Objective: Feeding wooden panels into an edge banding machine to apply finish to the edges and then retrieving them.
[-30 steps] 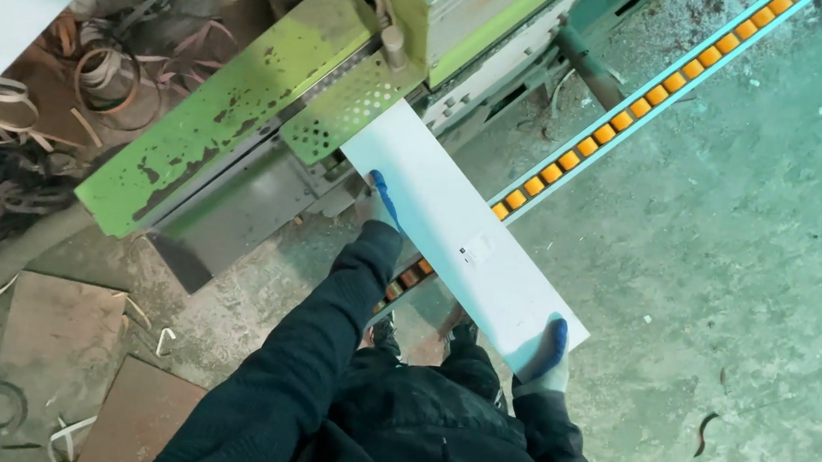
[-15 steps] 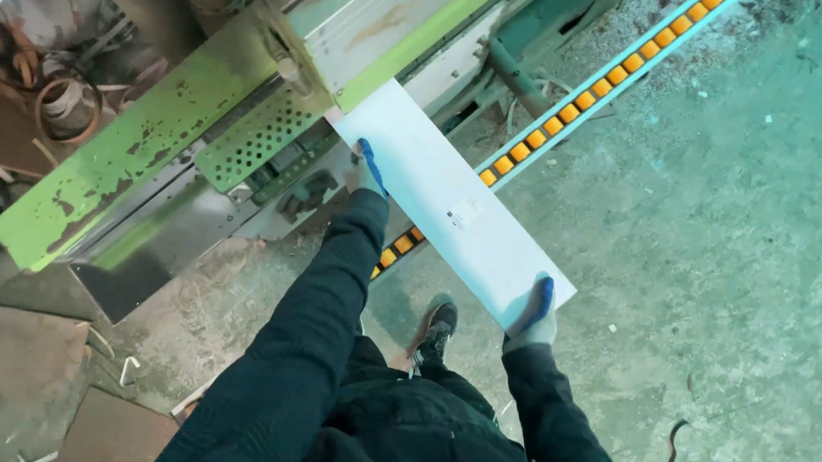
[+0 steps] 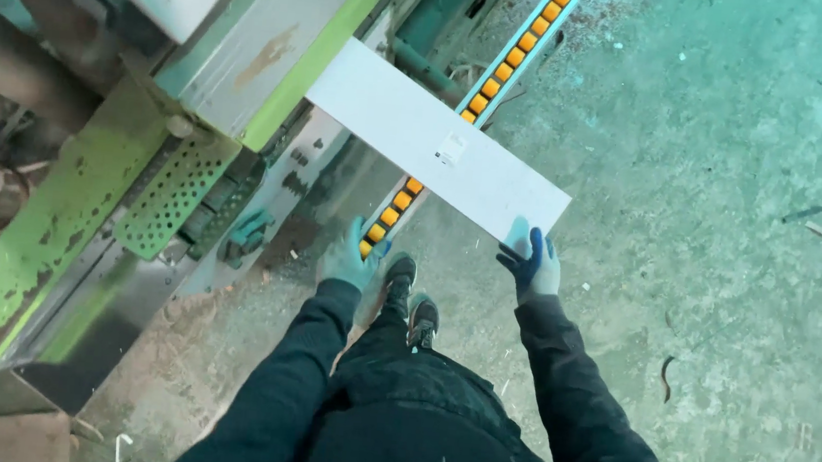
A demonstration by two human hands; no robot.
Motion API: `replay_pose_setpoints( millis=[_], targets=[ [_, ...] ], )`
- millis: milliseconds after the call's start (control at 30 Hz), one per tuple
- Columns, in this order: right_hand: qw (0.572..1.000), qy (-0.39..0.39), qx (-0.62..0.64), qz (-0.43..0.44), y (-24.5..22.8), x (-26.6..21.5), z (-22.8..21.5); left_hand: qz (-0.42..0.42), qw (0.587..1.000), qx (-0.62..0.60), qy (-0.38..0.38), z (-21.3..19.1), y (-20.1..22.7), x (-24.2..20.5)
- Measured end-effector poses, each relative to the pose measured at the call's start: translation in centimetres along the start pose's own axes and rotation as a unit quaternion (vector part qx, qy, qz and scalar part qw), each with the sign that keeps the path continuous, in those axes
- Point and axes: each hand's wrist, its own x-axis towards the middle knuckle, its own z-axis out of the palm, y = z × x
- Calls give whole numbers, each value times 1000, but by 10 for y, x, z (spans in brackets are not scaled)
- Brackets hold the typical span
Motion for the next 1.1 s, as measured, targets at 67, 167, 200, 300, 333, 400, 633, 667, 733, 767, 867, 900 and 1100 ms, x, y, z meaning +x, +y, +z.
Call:
replay_pose_setpoints(
  millis=[67, 167, 200, 300, 333, 400, 633, 667, 733, 767, 867, 900, 1100],
  targets=[
    [999, -24, -29, -1, -3, -6, -1, 19, 999, 16, -35, -10, 10, 9],
    [996, -38, -81, -3, -9, -6, 1, 64, 993, 56, -83, -26, 35, 25],
    [994, -25, -105, 2, -7, -9, -2, 88, 988, 80, -101, -31, 42, 25],
    [992, 0, -124, -21, -9, 18, 4, 106, 983, 104, -106, -16, 57, 63],
    [993, 7, -118, -24, -17, 11, 18, 114, 982, 107, -110, -8, 57, 71],
    [988, 20, -132, -74, -37, 3, 49, 140, 979, 109, -101, 8, 62, 94],
    [981, -4, -159, -108, -75, 19, 83, 195, 967, 129, -104, 11, 122, 161],
    [981, 0, -160, -114, -80, 31, 78, 196, 966, 131, -104, 14, 134, 172],
    [980, 6, -159, -122, -96, 51, 72, 201, 965, 133, -104, 18, 162, 196],
    [981, 19, -150, -119, -107, 60, 71, 197, 965, 141, -102, 20, 175, 209],
    [983, 35, -142, -115, -143, 96, 65, 182, 967, 152, -96, 37, 214, 250],
    [983, 40, -144, -111, -157, 108, 63, 171, 968, 157, -94, 43, 227, 263],
    [979, 13, -171, -111, -254, 192, 68, 112, 980, 140, -84, 87, 278, 330]
  ],
)
